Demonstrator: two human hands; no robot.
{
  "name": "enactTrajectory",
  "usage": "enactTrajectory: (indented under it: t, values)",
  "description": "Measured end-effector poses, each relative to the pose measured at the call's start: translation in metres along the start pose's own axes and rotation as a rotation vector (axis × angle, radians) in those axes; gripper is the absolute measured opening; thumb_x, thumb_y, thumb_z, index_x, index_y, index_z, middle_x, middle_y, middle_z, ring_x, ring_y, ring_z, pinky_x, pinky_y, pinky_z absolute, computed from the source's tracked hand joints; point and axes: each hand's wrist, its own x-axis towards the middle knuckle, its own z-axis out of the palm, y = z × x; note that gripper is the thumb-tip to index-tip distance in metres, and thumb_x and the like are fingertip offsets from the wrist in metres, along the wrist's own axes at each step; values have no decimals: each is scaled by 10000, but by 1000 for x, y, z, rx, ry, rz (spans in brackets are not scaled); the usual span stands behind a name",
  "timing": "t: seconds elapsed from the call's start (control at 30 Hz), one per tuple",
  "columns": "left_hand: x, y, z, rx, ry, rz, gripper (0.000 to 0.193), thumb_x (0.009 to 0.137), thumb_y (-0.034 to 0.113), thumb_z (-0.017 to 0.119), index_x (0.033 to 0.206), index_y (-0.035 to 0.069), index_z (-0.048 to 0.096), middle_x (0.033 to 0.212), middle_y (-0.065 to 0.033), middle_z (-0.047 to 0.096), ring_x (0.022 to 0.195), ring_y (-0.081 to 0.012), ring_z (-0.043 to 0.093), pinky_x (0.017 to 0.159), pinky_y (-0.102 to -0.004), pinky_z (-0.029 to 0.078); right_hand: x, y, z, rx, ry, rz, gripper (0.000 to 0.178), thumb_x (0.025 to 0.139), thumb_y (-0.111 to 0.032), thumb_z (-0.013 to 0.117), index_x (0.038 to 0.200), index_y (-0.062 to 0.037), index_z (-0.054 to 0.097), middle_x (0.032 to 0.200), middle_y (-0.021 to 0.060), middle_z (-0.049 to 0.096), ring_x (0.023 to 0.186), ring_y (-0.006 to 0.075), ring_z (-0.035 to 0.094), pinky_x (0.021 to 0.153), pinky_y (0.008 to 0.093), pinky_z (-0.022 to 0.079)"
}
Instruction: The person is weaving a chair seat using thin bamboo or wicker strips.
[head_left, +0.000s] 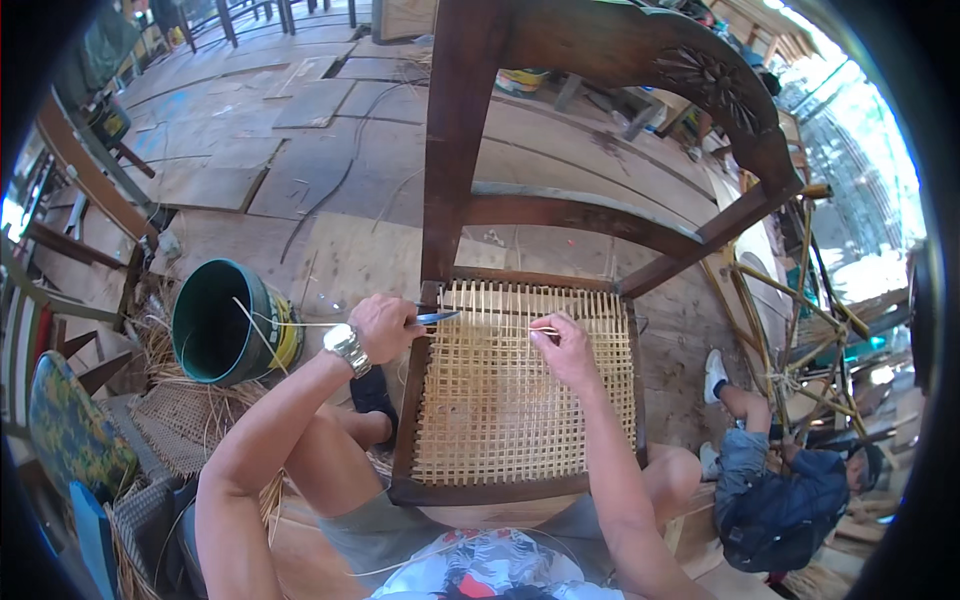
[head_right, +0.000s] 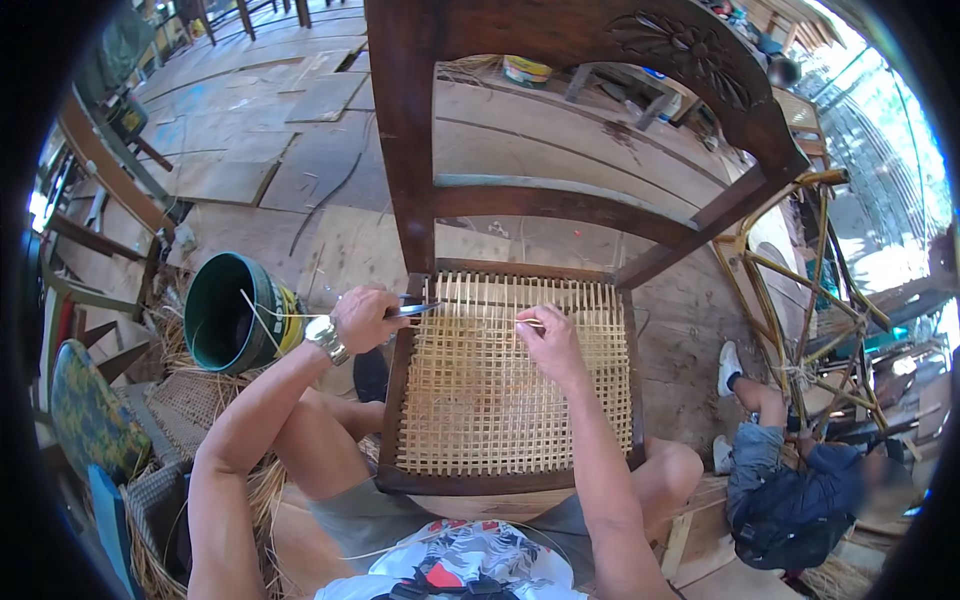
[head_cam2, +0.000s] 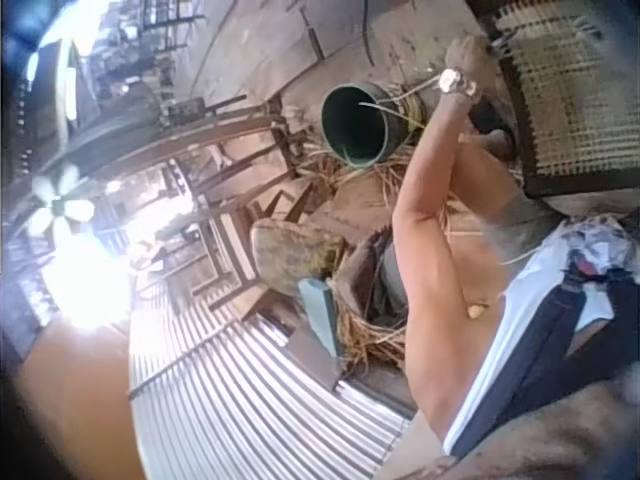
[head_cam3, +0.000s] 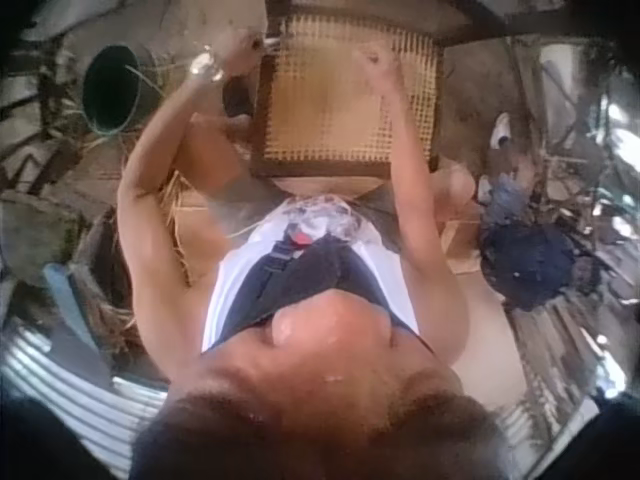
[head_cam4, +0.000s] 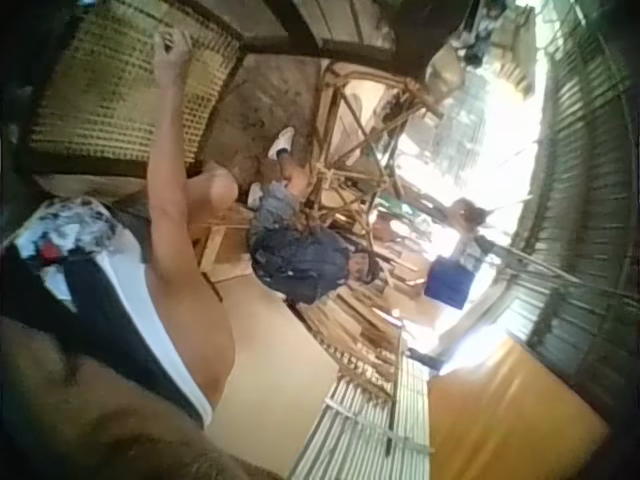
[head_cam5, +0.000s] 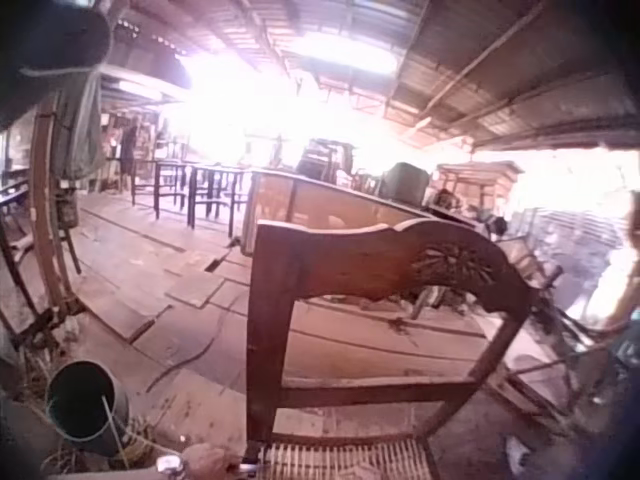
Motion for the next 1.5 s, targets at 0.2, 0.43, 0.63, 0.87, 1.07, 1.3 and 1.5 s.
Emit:
enactTrajectory:
  t: [0.2, 0.43, 0.63, 0.87, 1.07, 1.3, 1.5]
  values:
    - [-12, -29, 17, -79, 32, -19, 423, 882, 444, 679, 768, 37, 685, 694, -191, 654, 677, -401, 639, 632, -485, 481, 7, 3, -7, -56, -115, 0, 123, 912, -158, 699, 998, -76, 731, 984, 9, 629, 849, 121, 636, 809, 277, 548]
    - [-66, -100, -37, -60, -22, -189, 376, 831, 376, 776, 783, 16, 678, 642, -176, 611, 595, -343, 603, 596, -430, 478, 7, 9, -9, 111, -69, 69, 187, 877, -64, 726, 1064, -60, 718, 920, 2, 587, 757, 77, 546, 708, 232, 507]
    - [-51, -70, -28, -144, 240, -9, 401, 837, 431, 754, 929, 41, 738, 762, -161, 696, 744, -327, 676, 715, -376, 529, -2, -40, 18, 41, -12, -128, 182, 914, -57, 661, 1095, -51, 680, 1010, 20, 600, 830, 110, 595, 783, 250, 546]
    - [-15, -48, 6, -470, -118, -115, 351, 872, 353, 728, 913, 4, 723, 759, -129, 698, 666, -216, 629, 680, -351, 512, 31, -38, 25, -74, -190, -404, 155, 919, -4, 543, 973, -30, 687, 943, 68, 644, 882, 197, 643, 846, 360, 546]
    - [-14, -32, -7, -562, -120, -307, 435, 842, 408, 762, 790, -16, 681, 660, -98, 636, 612, -157, 573, 614, -334, 481, 57, -55, 31, -108, -351, -700, 176, 800, 58, 577, 893, -20, 705, 919, 89, 690, 898, 265, 634, 890, 375, 492]
    - [-5, -44, -4, -403, -164, -316, 542, 769, 535, 803, 720, 9, 682, 611, -59, 617, 583, -143, 559, 566, -320, 455, 70, -65, 40, -200, -528, -750, 182, 778, 27, 577, 862, -47, 721, 983, 49, 681, 1020, 255, 583, 931, 353, 499]
    - [-2, -35, -15, -465, -242, -364, 555, 767, 550, 804, 712, 12, 678, 597, -48, 611, 567, -135, 552, 549, -315, 444, 75, -57, 32, -207, -542, -794, 123, 810, -38, 631, 837, -121, 718, 1016, 0, 637, 1006, 232, 566, 908, 352, 505]
